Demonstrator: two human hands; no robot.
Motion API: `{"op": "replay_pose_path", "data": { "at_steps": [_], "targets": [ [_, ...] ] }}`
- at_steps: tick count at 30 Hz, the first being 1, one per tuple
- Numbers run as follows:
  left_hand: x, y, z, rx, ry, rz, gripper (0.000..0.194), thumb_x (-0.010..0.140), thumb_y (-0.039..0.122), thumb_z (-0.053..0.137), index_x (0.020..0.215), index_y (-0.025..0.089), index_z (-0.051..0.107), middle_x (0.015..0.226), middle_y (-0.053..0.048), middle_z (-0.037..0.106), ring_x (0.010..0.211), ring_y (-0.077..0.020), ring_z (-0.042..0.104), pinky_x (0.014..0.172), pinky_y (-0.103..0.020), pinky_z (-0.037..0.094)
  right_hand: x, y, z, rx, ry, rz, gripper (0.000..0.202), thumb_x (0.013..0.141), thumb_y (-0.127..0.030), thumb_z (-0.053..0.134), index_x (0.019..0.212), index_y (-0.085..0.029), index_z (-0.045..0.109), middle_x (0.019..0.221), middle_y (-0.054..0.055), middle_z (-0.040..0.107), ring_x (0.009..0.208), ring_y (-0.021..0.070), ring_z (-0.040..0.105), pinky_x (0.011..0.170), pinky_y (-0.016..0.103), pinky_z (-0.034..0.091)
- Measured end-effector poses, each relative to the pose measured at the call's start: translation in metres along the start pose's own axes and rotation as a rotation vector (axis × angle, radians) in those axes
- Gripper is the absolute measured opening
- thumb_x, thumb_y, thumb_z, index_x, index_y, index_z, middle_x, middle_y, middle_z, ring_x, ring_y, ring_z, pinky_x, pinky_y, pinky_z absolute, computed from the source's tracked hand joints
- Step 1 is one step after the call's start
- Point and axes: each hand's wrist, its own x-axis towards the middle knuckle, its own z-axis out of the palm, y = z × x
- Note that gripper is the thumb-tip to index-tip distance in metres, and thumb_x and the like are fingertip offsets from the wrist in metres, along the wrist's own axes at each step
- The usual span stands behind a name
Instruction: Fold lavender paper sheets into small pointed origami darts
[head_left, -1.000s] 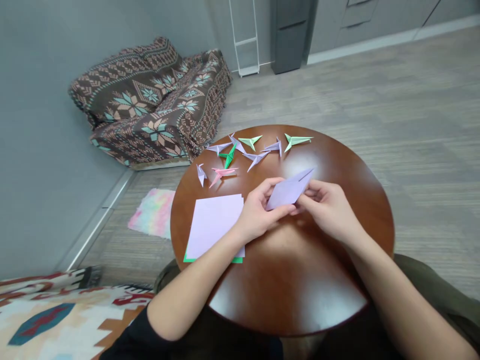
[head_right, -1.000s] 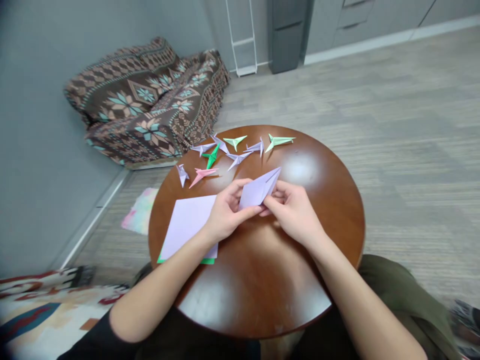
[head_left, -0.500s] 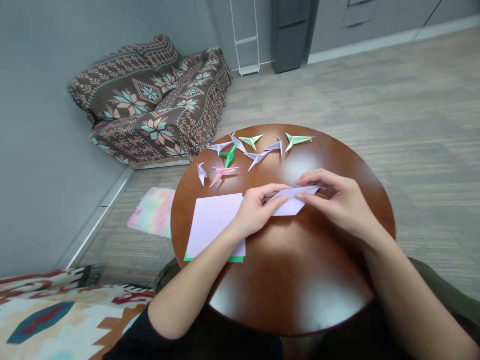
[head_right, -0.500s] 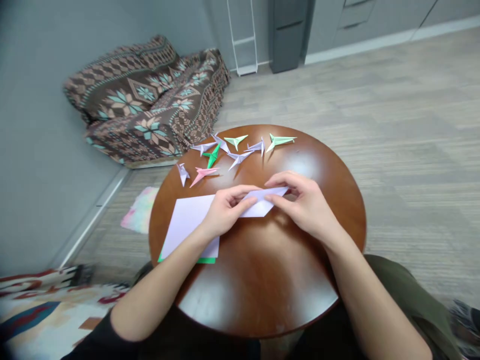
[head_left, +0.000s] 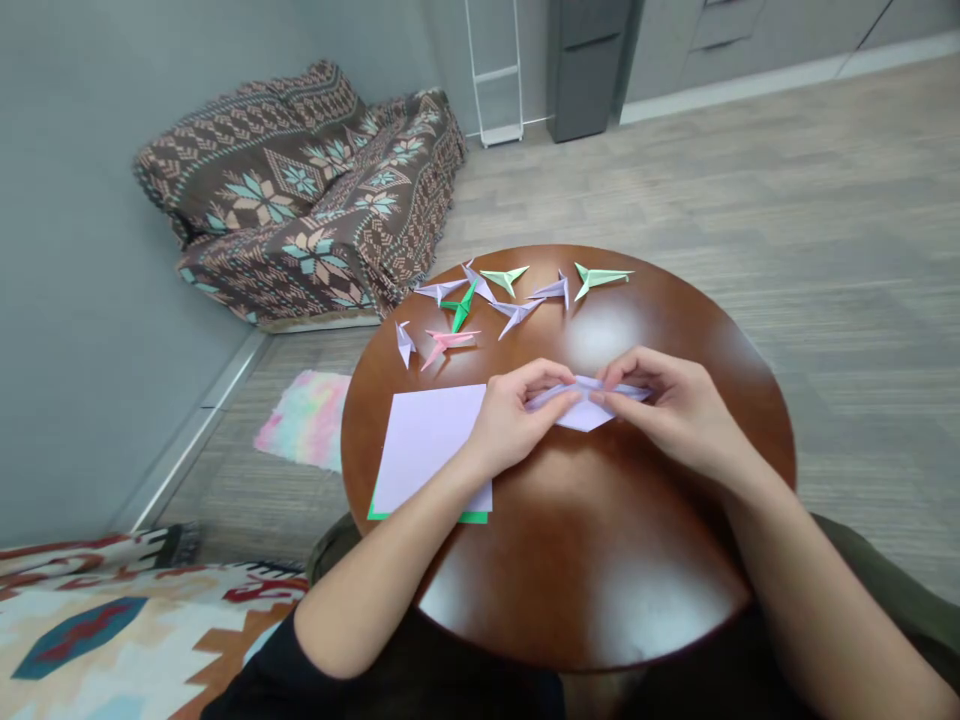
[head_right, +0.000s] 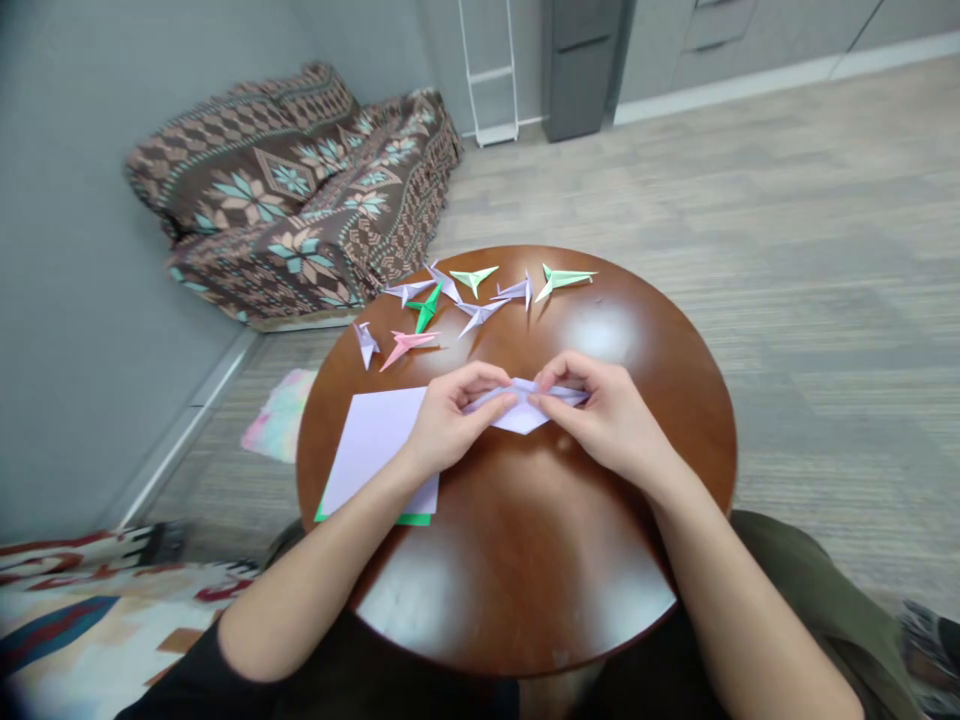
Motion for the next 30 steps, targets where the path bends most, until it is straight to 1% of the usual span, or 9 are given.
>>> {"op": "replay_pose_path", "data": {
  "at_steps": [5, 10, 13, 17, 20, 23, 25, 27, 30],
  "targets": [
    [0.001, -0.001, 0.000, -0.111, -0.023, -0.071, 0.020, 0.088, 0.032, 0.075, 0.098, 0.015, 0.072, 0.087, -0.004, 0.076, 0.075, -0.0132, 0.067, 0.070, -0.022, 0.047, -0.001, 0.001, -0.001, 0.033, -0.003, -0.011, 0.006, 0.086, -0.025, 0.076, 0.085, -0.021, 0.071, 0.080, 0.001, 0.072, 0.070, 0.0168, 0.064, 0.065, 0.028, 0.046],
    [0.004, 0.000, -0.001, -0.254, -0.032, -0.093, 0.020, 0.085, 0.029, 0.075, 0.100, 0.016, 0.079, 0.094, -0.007, 0.079, 0.080, -0.0157, 0.069, 0.073, -0.024, 0.049, 0.000, 0.003, -0.004, 0.081, -0.004, 0.004, 0.003, 0.086, -0.025, 0.076, 0.087, -0.022, 0.075, 0.078, 0.000, 0.073, 0.064, 0.0154, 0.065, 0.061, 0.027, 0.048],
    [0.004, 0.002, -0.004, -0.260, -0.041, -0.097, 0.020, 0.084, 0.030, 0.074, 0.096, 0.015, 0.080, 0.093, -0.007, 0.079, 0.079, -0.0154, 0.067, 0.073, -0.024, 0.048, 0.001, 0.005, -0.005, 0.105, 0.018, -0.016, 0.002, 0.085, -0.024, 0.077, 0.086, -0.022, 0.078, 0.084, 0.002, 0.077, 0.072, 0.0177, 0.069, 0.066, 0.027, 0.051],
    [0.004, 0.006, -0.005, -0.195, -0.065, -0.141, 0.026, 0.086, 0.039, 0.075, 0.083, 0.013, 0.072, 0.069, 0.000, 0.067, 0.060, -0.0080, 0.051, 0.057, -0.020, 0.035, 0.002, 0.004, -0.008, 0.067, -0.010, -0.030, 0.006, 0.084, -0.021, 0.075, 0.080, -0.023, 0.079, 0.089, 0.002, 0.080, 0.084, 0.0204, 0.073, 0.075, 0.028, 0.053],
    [0.004, 0.005, -0.004, -0.241, -0.121, -0.309, 0.039, 0.078, 0.046, 0.083, 0.095, 0.017, 0.064, 0.057, 0.008, 0.056, 0.047, -0.0053, 0.039, 0.048, -0.019, 0.023, 0.002, 0.001, -0.010, 0.030, -0.093, -0.018, 0.010, 0.083, -0.017, 0.073, 0.080, -0.023, 0.080, 0.088, 0.002, 0.080, 0.082, 0.0190, 0.072, 0.074, 0.027, 0.053],
    [0.003, 0.002, -0.004, -0.378, -0.271, -0.476, 0.059, 0.070, 0.049, 0.090, 0.114, 0.018, 0.065, 0.071, 0.002, 0.069, 0.054, -0.0084, 0.055, 0.054, -0.019, 0.038, 0.002, -0.002, -0.011, 0.014, -0.175, -0.023, 0.007, 0.084, -0.019, 0.074, 0.081, -0.023, 0.080, 0.086, 0.002, 0.077, 0.078, 0.0172, 0.069, 0.069, 0.026, 0.051],
    [0.003, -0.001, -0.004, -0.472, -0.336, -0.559, 0.060, 0.065, 0.047, 0.093, 0.111, 0.015, 0.071, 0.084, -0.005, 0.074, 0.067, -0.0124, 0.066, 0.067, -0.024, 0.050, 0.002, -0.003, -0.009, 0.039, -0.169, -0.001, 0.004, 0.083, -0.022, 0.078, 0.087, -0.022, 0.078, 0.085, 0.001, 0.075, 0.071, 0.0151, 0.066, 0.063, 0.025, 0.050],
    [0.002, -0.003, -0.004, -0.531, -0.392, -0.599, 0.055, 0.062, 0.044, 0.095, 0.103, 0.013, 0.075, 0.091, -0.009, 0.077, 0.080, -0.0160, 0.071, 0.079, -0.029, 0.055, 0.001, -0.003, -0.004, 0.107, -0.126, 0.029, 0.021, 0.081, -0.024, 0.081, 0.100, -0.023, 0.075, 0.082, 0.000, 0.071, 0.065, 0.0134, 0.062, 0.058, 0.024, 0.049],
    [0.002, -0.006, -0.003, -0.549, -0.450, -0.553, 0.049, 0.063, 0.040, 0.096, 0.100, 0.013, 0.079, 0.095, -0.010, 0.079, 0.087, -0.0173, 0.073, 0.089, -0.031, 0.054, 0.000, -0.004, 0.005, 0.184, -0.048, 0.028, 0.038, 0.079, -0.022, 0.082, 0.115, -0.023, 0.068, 0.088, 0.000, 0.069, 0.067, 0.0139, 0.064, 0.059, 0.025, 0.053]
  ]
}}
